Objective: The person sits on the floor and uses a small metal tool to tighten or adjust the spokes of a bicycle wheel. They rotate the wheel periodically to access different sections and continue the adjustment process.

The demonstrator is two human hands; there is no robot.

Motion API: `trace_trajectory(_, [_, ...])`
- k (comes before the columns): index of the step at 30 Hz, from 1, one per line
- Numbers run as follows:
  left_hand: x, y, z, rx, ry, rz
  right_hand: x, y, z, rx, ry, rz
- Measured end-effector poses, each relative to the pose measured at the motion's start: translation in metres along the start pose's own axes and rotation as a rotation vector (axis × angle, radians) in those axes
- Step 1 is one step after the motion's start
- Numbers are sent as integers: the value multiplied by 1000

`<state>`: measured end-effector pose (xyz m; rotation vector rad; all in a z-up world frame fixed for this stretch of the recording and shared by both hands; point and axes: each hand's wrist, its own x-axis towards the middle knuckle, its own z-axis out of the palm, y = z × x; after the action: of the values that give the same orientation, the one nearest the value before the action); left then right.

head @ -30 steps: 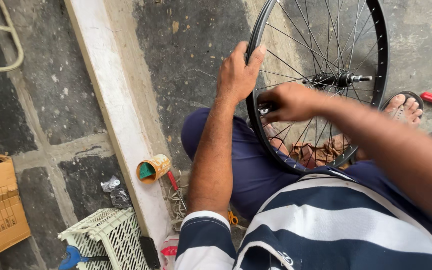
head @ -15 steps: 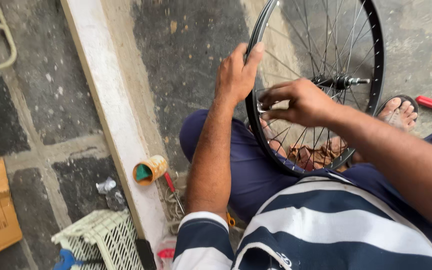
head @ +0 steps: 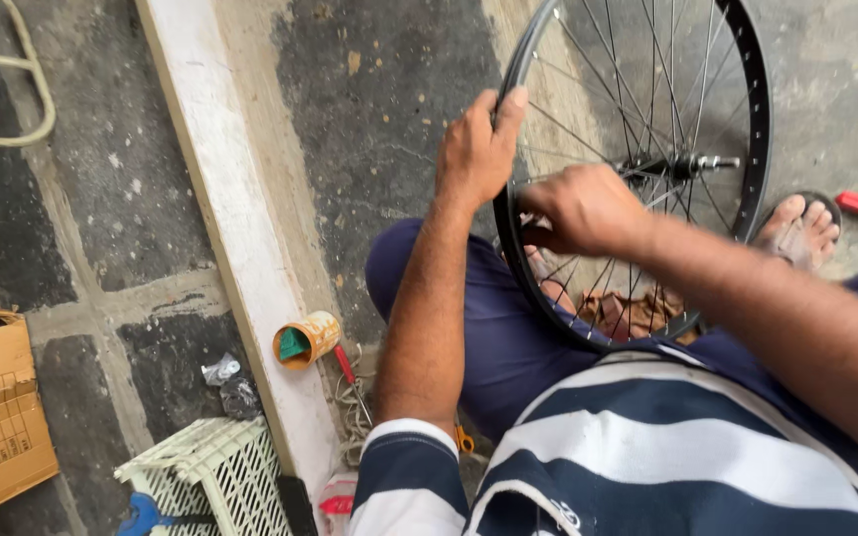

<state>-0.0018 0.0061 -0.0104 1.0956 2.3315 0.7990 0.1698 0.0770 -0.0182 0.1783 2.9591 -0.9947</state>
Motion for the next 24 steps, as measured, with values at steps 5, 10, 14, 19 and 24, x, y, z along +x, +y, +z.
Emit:
trace_trajectory(5, [1, -3, 3, 30, -69, -86, 7, 17, 27, -69, -15, -106])
trace_trajectory(10, [3, -1, 5, 19, 91, 104, 0, 12, 41, -162, 74, -17])
trace_trajectory(14, [2, 2, -1, -41, -3, -41, 14, 44, 14, 607, -261, -21])
trace_trajectory(19, [5, 1, 1, 17, -17, -56, 4, 25, 14, 564, -103, 104])
trace_trajectory(24, [7, -4, 7, 47, 14, -13, 2, -15, 26, 36, 520, -198])
